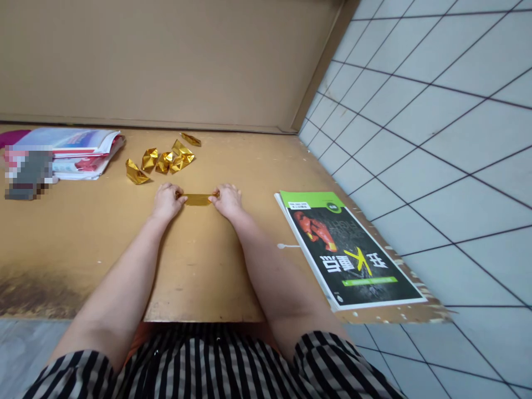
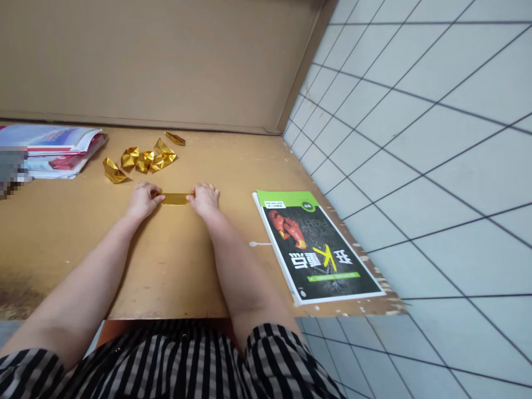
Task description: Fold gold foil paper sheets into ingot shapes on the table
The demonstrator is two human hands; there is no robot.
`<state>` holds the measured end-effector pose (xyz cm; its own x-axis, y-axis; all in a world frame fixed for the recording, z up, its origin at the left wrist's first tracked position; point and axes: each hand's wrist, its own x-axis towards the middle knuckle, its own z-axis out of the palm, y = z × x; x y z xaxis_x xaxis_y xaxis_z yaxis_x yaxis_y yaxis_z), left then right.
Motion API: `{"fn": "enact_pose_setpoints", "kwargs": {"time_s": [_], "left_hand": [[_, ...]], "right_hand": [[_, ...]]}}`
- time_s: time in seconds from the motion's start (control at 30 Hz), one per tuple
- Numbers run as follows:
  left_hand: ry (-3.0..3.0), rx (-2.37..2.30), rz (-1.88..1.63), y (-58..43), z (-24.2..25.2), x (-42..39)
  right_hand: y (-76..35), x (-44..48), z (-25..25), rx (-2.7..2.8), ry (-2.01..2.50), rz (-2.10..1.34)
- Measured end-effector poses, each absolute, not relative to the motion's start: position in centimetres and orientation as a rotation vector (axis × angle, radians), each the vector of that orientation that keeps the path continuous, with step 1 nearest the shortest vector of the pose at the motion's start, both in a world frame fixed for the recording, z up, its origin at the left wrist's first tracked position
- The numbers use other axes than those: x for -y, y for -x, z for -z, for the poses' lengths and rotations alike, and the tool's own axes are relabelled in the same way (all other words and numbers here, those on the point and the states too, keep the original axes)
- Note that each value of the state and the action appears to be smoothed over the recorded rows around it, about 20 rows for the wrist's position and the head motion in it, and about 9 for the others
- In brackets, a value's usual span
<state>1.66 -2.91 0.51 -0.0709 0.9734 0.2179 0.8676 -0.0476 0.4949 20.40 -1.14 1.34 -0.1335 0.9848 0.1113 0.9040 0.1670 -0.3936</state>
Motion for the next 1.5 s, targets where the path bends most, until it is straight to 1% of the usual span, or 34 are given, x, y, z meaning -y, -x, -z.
{"fn": "enact_pose_setpoints", "kwargs": {"time_s": [0.27, 0.63, 0.8, 1.0, 1.27, 1.5], "left_hand": [[-1.943, -1.955, -0.842, -1.2, -0.1, 2.5], [-1.963, -1.894, -0.954, -0.8, 0.4, 2.4], [-1.864, -1.764, -1.086, -0.7, 0.5, 2.7], [-1.465, -1.528, -1.181, -1.1, 0.0, 3.2], [-1.352, -1.396, -1.16, -1.8, -1.0, 4.1], [-1.3, -1.339, -1.186, -2.4, -1.0, 4.5]], "right_hand": [[-20.7, 1.0, -1.6, 2.109, 1.788, -0.423], [-21.6, 1.2, -1.0, 2.076, 1.585, -0.565], [-21.9, 0.7, -0.1, 1.885, 1.435, -0.766], [-21.9, 0.5, 0.3, 1.549, 1.176, -1.099], [-21.1, 0.8, 0.0, 1.142, 0.917, -1.342], [-19.8, 1.5, -0.2, 1.092, 0.923, -1.474]]}}
